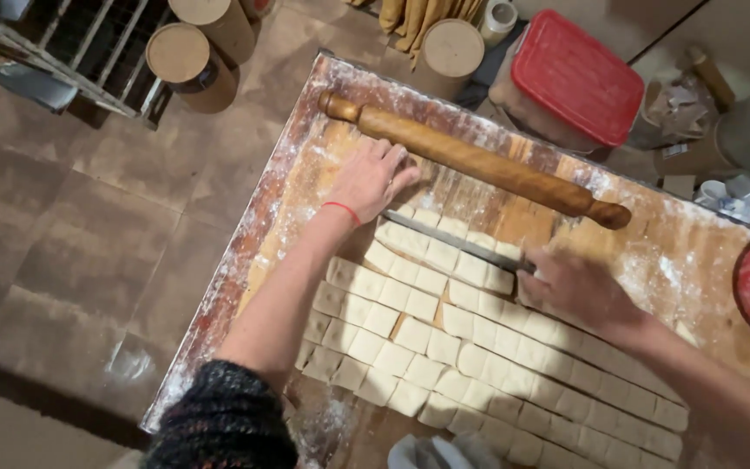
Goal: Cutting dough into squares and marking them with a fork.
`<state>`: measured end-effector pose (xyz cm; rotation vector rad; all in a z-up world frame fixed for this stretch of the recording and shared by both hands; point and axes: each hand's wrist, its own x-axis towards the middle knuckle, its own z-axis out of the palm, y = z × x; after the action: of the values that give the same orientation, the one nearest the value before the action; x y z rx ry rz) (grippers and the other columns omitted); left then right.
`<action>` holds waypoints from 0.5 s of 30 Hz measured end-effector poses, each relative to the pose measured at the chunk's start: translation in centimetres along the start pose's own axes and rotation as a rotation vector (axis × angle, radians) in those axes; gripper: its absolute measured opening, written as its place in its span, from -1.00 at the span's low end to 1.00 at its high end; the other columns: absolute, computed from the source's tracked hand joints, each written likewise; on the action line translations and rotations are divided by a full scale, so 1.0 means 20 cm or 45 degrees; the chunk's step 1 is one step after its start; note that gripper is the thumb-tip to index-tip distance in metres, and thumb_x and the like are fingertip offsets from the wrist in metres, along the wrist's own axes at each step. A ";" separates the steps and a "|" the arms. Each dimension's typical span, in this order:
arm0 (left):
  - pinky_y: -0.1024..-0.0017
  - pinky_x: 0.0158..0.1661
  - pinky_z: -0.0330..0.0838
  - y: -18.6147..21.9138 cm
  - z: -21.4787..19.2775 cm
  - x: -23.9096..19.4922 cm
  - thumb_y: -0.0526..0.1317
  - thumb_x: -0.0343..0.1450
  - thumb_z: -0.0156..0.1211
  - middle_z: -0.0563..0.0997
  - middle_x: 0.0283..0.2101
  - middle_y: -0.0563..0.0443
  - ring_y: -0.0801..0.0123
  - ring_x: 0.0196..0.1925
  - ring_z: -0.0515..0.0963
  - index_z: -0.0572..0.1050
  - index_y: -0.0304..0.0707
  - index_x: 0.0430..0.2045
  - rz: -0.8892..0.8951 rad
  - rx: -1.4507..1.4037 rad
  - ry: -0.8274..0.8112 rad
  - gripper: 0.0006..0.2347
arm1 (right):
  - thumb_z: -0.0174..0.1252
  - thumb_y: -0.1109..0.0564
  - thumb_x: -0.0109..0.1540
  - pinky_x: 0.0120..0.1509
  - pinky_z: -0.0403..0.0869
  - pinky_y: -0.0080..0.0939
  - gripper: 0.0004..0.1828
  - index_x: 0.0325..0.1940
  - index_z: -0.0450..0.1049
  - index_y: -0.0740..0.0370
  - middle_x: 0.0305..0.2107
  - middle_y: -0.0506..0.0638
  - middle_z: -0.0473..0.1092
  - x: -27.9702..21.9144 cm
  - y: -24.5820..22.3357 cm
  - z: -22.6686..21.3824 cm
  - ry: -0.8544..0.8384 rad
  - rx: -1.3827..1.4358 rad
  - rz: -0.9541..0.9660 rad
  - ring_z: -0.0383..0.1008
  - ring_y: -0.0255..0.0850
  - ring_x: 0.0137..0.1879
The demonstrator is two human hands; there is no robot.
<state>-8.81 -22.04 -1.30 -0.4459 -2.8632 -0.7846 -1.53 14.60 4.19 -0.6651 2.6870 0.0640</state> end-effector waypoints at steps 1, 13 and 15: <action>0.11 0.05 0.37 0.00 -0.03 0.01 0.07 0.53 0.08 0.53 -0.09 -0.17 -0.02 0.03 0.47 0.48 -0.21 -0.17 0.090 -0.186 -0.121 -0.68 | 0.08 -0.17 0.31 -0.21 0.57 0.01 -0.54 0.10 0.45 0.19 -0.43 0.18 0.54 0.04 0.06 0.01 0.039 0.263 -0.153 0.61 0.04 -0.29; 0.12 0.12 0.32 0.02 -0.08 0.01 -0.06 0.14 0.56 0.53 0.00 -0.05 0.01 0.14 0.46 0.58 -0.07 -0.22 0.422 -0.133 -0.666 -0.61 | 0.12 -0.05 0.30 -0.39 0.55 -0.08 -0.71 -0.05 0.45 0.19 -0.61 0.11 0.45 -0.07 -0.12 -0.23 0.266 0.125 -0.306 0.57 -0.05 -0.48; 0.09 0.12 0.29 0.02 -0.05 0.01 -0.07 0.13 0.56 0.53 0.01 -0.03 0.02 0.15 0.44 0.58 -0.08 -0.26 0.477 -0.099 -0.676 -0.62 | 0.14 -0.04 0.31 -0.44 0.53 -0.08 -0.75 -0.15 0.43 0.19 -0.70 0.07 0.41 -0.10 -0.19 -0.24 0.384 0.042 -0.256 0.55 -0.08 -0.53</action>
<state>-8.81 -22.17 -0.25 -1.3340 -3.0480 -0.8013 0.15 11.50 9.61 -1.0014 2.8785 -0.1445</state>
